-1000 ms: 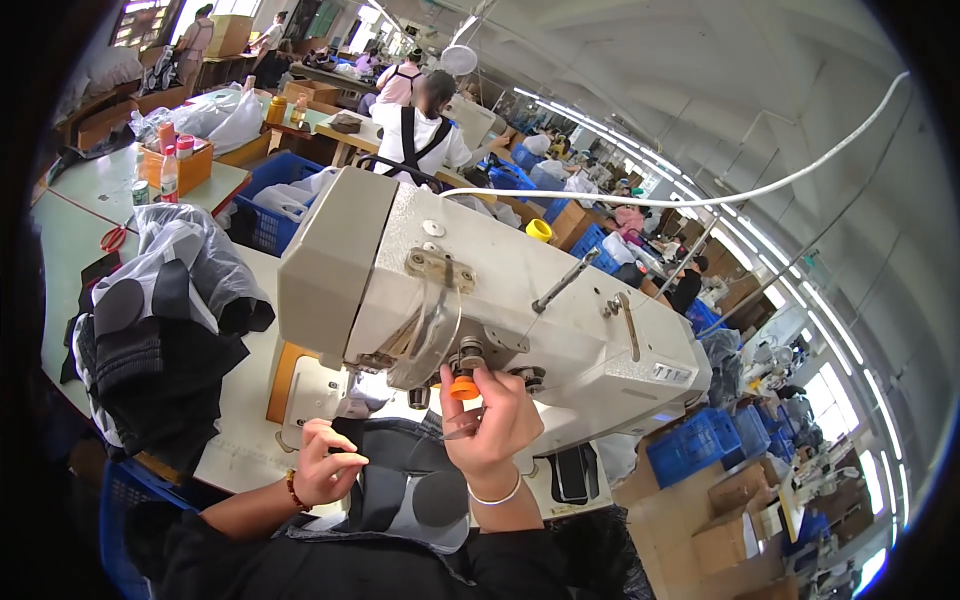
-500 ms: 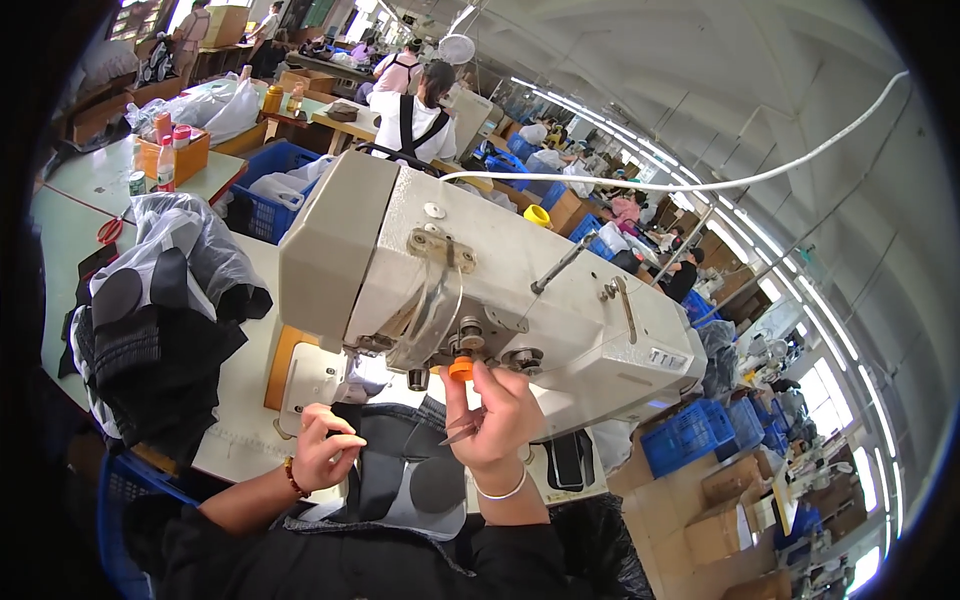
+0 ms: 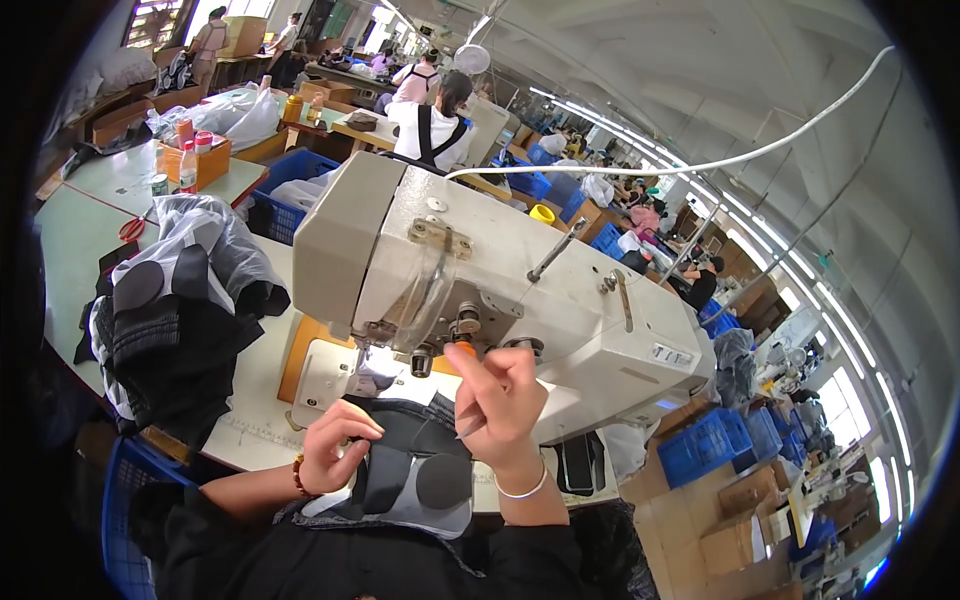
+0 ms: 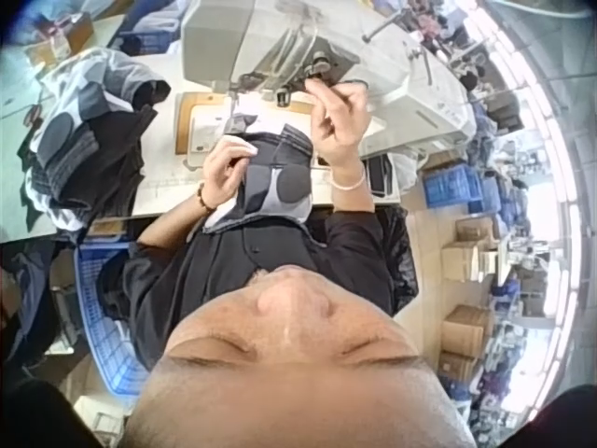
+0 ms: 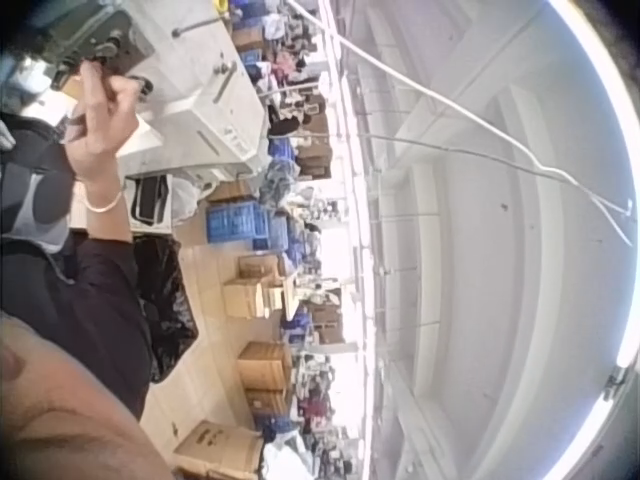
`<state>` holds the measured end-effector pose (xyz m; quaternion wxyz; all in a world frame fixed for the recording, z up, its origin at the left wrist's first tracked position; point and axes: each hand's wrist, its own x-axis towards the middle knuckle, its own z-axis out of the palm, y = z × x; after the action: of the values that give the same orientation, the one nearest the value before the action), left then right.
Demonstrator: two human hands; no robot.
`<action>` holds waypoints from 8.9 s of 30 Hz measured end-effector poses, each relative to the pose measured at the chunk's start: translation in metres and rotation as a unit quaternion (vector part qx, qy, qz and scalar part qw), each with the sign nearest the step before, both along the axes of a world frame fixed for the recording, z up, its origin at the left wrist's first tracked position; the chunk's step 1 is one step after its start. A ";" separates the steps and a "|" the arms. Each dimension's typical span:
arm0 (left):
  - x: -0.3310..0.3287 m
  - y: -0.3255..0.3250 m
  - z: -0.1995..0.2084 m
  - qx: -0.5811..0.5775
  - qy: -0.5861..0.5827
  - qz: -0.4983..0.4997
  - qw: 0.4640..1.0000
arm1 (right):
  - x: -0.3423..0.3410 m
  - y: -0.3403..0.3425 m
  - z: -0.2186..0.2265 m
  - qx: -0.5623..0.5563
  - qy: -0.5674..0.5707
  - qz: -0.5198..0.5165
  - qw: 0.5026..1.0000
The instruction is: Stitching shoe components using an industrial sewing machine and adjusting the bobbin case with a screwdriver.
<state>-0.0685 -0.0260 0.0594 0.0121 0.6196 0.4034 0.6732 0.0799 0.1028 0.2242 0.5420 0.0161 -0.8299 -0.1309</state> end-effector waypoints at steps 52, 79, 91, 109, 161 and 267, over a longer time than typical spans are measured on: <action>0.047 0.054 0.134 -0.163 -0.604 -0.529 0.573 | 0.000 0.000 0.005 -0.041 0.034 -0.020 0.998; 0.045 0.060 0.126 -0.140 -0.580 -0.575 0.560 | 0.000 0.005 0.005 -0.062 0.053 -0.015 0.997; 0.042 0.061 0.122 -0.147 -0.552 -0.590 0.571 | 0.003 0.003 0.004 -0.011 -0.019 0.010 1.000; 0.038 0.063 0.118 -0.126 -0.508 -0.649 0.552 | 0.002 0.004 0.005 0.018 -0.013 -0.018 1.000; 0.052 0.050 0.146 -0.167 -0.621 -0.514 0.567 | 0.003 -0.004 0.014 -0.073 0.015 0.003 0.997; 0.051 0.050 0.147 -0.159 -0.629 -0.525 0.551 | 0.007 0.004 0.016 -0.034 -0.025 0.008 0.999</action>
<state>-0.0171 0.0237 0.2064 0.7122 0.1277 -0.0031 0.6903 0.0873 0.1071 0.2398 0.5220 0.0080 -0.8473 -0.0981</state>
